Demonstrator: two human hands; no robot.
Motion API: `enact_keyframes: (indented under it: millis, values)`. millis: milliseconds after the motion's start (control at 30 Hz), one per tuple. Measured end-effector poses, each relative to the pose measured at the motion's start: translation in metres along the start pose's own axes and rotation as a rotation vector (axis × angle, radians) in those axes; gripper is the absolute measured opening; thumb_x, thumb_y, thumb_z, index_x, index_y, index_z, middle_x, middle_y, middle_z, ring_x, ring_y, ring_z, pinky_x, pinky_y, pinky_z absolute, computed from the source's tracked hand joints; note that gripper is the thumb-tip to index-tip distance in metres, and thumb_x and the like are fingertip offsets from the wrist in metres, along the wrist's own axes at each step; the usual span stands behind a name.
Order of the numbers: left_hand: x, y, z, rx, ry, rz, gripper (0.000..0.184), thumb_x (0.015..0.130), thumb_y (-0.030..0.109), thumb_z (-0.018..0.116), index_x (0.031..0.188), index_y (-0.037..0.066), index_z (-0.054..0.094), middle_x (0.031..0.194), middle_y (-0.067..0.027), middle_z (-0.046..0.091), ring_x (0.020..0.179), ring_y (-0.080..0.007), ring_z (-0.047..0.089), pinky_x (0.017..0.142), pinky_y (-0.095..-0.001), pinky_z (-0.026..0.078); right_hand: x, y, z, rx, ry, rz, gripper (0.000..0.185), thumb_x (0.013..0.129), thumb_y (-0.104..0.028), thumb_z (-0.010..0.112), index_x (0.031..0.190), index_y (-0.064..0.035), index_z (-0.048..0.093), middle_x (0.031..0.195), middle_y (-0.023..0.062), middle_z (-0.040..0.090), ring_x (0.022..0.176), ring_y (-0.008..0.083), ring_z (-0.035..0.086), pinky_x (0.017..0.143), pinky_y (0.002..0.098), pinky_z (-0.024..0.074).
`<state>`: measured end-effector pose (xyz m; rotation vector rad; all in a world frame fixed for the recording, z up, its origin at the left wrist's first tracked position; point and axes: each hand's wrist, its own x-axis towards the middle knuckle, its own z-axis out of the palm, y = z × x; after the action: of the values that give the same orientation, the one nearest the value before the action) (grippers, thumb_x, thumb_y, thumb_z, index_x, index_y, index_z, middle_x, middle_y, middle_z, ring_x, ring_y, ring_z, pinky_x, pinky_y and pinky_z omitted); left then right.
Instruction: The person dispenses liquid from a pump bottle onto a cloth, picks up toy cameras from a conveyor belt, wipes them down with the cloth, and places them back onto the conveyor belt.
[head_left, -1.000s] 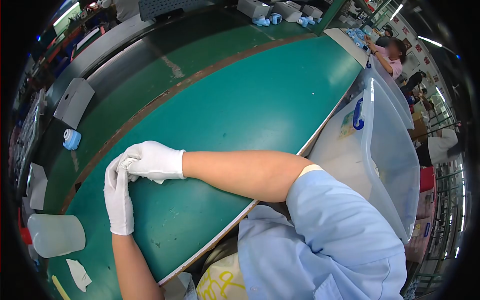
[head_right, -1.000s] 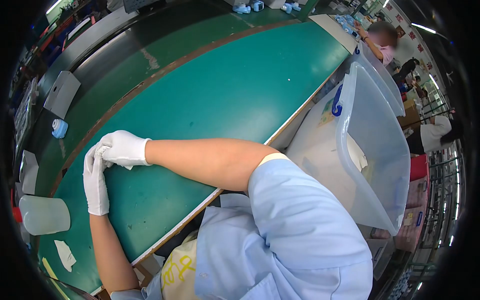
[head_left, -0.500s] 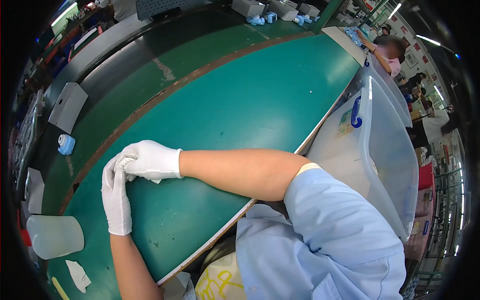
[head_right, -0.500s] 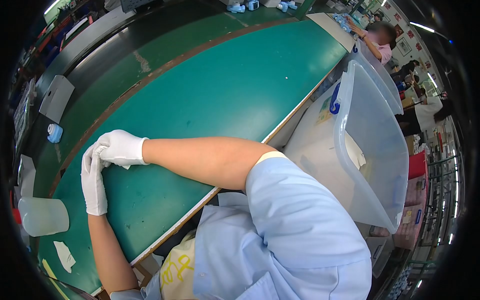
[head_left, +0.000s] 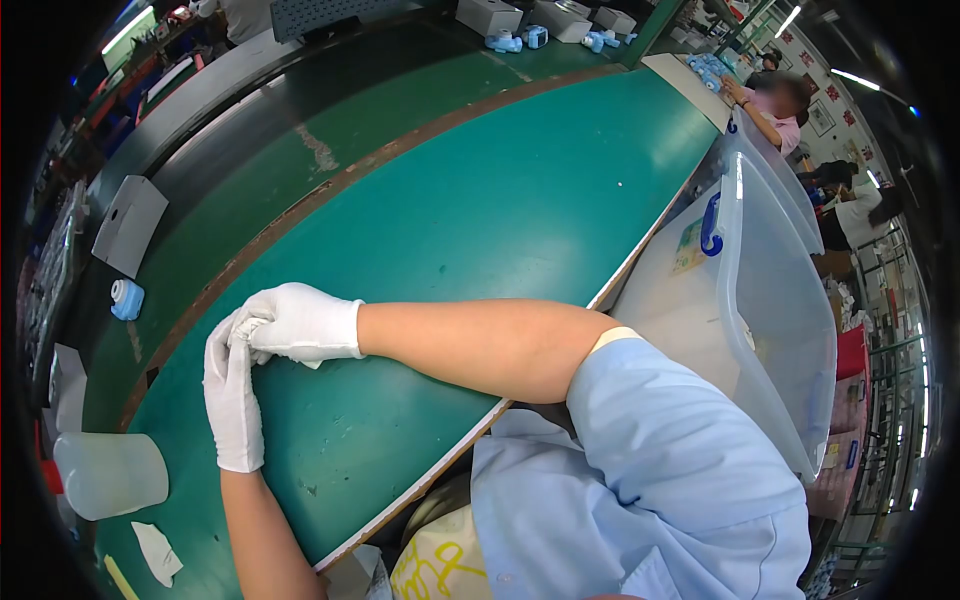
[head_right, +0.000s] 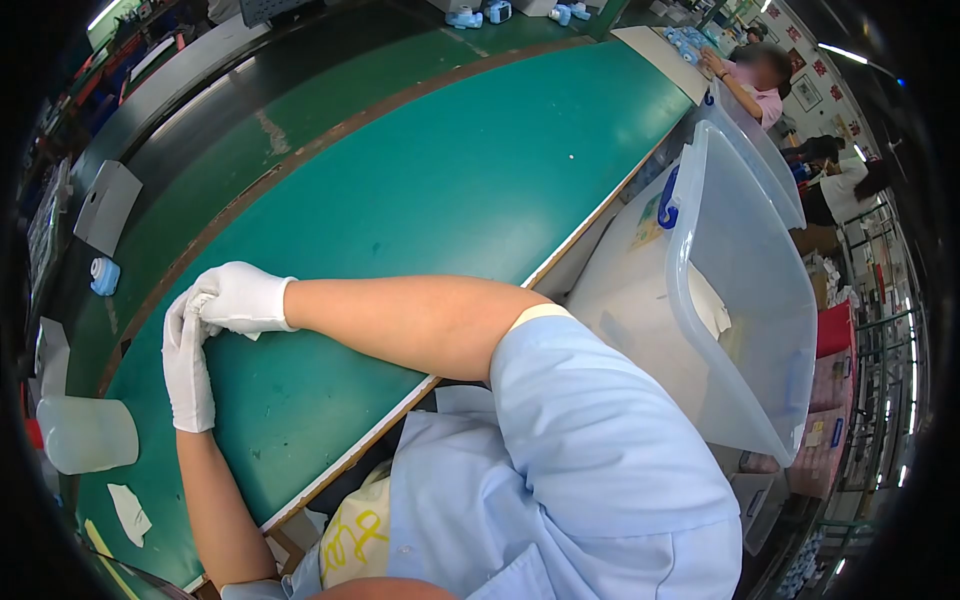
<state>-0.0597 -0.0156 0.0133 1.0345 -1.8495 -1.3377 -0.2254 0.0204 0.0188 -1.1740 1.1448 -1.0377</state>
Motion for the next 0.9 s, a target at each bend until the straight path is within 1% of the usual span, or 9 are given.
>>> enact_keyframes:
  millis: [33,133,333,533,900]
  values:
    - [0.0001,0.0001,0.0002,-0.003,0.0,-0.001,0.036,0.1,0.025,0.047,0.125,0.001,0.055,0.126,-0.0089,0.055,0.116,-0.0182,0.051,0.103,-0.0308,0.037,0.0012,0.0017,-0.0004,-0.004,-0.006,-0.005,0.021,0.088,-0.017,0.053,0.102,-0.0057,0.064,0.088,0.0061,0.066,0.069,0.0108,0.058,0.052,0.0267,0.0476]
    - [0.0006,0.0014,0.0013,-0.001,0.001,-0.005,0.036,0.1,0.025,0.047,0.125,0.001,0.055,0.125,-0.0088,0.055,0.116,-0.0181,0.051,0.103,-0.0307,0.037,-0.0007,-0.0009,-0.0013,0.013,-0.001,0.037,0.02,0.088,-0.017,0.053,0.101,-0.0057,0.064,0.087,0.006,0.066,0.069,0.0107,0.058,0.052,0.0267,0.0474]
    - [-0.0001,-0.0059,-0.0038,-0.01,-0.001,0.011,0.035,0.1,0.025,0.047,0.124,0.001,0.055,0.125,-0.009,0.055,0.116,-0.0179,0.051,0.103,-0.0305,0.037,0.0028,0.0028,0.0032,-0.012,-0.007,-0.008,0.02,0.088,-0.017,0.053,0.1,-0.0054,0.064,0.087,0.0057,0.066,0.067,0.011,0.058,0.05,0.0271,0.0472]
    - [-0.001,-0.0041,-0.0032,0.01,0.007,0.008,0.035,0.1,0.024,0.046,0.124,0.0,0.055,0.125,-0.0096,0.056,0.115,-0.0183,0.052,0.102,-0.0304,0.038,0.0017,0.0004,0.0033,-0.006,-0.013,0.026,0.02,0.088,-0.017,0.053,0.1,-0.0051,0.063,0.087,0.0057,0.066,0.066,0.0112,0.058,0.046,0.027,0.0465]
    - [0.0018,0.001,0.0011,0.049,0.005,0.002,0.035,0.1,0.025,0.046,0.124,0.001,0.055,0.125,-0.0095,0.056,0.115,-0.0188,0.052,0.102,-0.0307,0.038,-0.0011,-0.0025,-0.0034,0.011,-0.015,0.023,0.02,0.088,-0.017,0.053,0.102,-0.0052,0.063,0.088,0.0062,0.065,0.064,0.0114,0.057,0.046,0.0272,0.0459]
